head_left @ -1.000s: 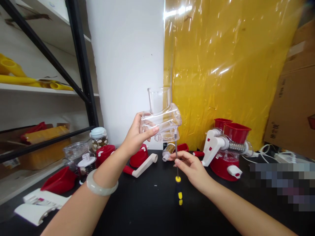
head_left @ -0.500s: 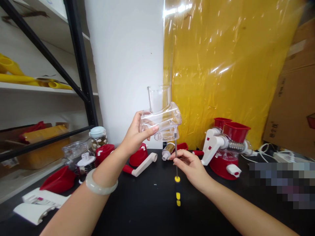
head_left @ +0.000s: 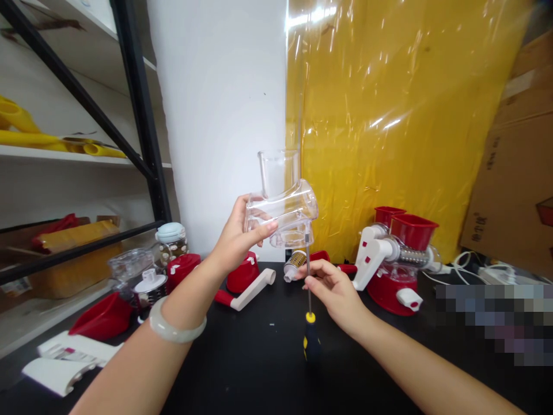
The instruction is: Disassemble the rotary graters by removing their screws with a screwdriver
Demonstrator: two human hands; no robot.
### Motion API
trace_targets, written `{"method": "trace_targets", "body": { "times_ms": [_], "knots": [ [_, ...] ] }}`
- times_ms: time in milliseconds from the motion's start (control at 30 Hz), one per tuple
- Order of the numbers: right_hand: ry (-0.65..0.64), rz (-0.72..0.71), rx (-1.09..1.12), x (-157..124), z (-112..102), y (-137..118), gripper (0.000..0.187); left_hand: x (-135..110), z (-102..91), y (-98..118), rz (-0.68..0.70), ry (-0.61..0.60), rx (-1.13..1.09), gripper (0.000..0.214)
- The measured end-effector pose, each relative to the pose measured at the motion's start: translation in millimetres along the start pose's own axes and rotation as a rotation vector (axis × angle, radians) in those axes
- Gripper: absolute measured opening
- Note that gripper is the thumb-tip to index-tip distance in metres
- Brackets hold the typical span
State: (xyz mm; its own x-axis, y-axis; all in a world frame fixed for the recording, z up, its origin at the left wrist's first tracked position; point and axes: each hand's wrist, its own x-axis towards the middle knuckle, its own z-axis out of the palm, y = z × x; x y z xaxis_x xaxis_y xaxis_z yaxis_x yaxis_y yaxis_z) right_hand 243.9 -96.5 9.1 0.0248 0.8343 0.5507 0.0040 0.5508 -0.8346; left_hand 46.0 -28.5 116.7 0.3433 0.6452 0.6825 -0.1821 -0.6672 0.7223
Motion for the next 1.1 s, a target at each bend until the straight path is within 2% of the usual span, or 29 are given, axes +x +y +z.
{"method": "trace_targets", "body": {
  "times_ms": [100, 300, 467, 567, 633, 733, 833, 933, 1100],
  "knots": [
    [-0.033, 0.009, -0.001, 0, -1, -1, 0.047, 1, 0.4, 1, -0.007, 0.009, 0.011, 0.064],
    [-0.019, -0.062, -0.046, 2, -2, -1, 0.032, 2, -1.0, 1, -0.007, -0.001, 0.012, 0.067],
    [-0.010, -0.025, 0.034, 4, -2, 1, 0.029, 2, -1.8, -1, 0.005, -0.010, 0.008, 0.064],
    [-0.059, -0.008, 0.041, 6, -3, -4, 0.036, 2, -2.3, -1, 0.007, -0.004, 0.019, 0.065],
    [-0.074, -0.019, 0.020, 7, -2, -8, 0.034, 2, -3.0, -1, 0.005, -0.005, 0.032, 0.066],
    [-0.061, -0.040, -0.001, 10, 0, -11, 0.029, 2, -4.2, -1, -0.004, -0.010, 0.039, 0.067],
    [-0.020, -0.045, 0.025, 13, 3, -10, 0.034, 2, -5.0, -2, 0.003, -0.023, 0.035, 0.066],
    [-0.036, -0.028, 0.046, 14, 5, -11, 0.033, 1, -5.6, -3, 0.019, -0.040, 0.033, 0.066],
    [-0.032, -0.007, 0.036, 14, 4, -22, 0.038, 2, -6.8, -1, 0.014, -0.046, 0.043, 0.065]
  ]
}}
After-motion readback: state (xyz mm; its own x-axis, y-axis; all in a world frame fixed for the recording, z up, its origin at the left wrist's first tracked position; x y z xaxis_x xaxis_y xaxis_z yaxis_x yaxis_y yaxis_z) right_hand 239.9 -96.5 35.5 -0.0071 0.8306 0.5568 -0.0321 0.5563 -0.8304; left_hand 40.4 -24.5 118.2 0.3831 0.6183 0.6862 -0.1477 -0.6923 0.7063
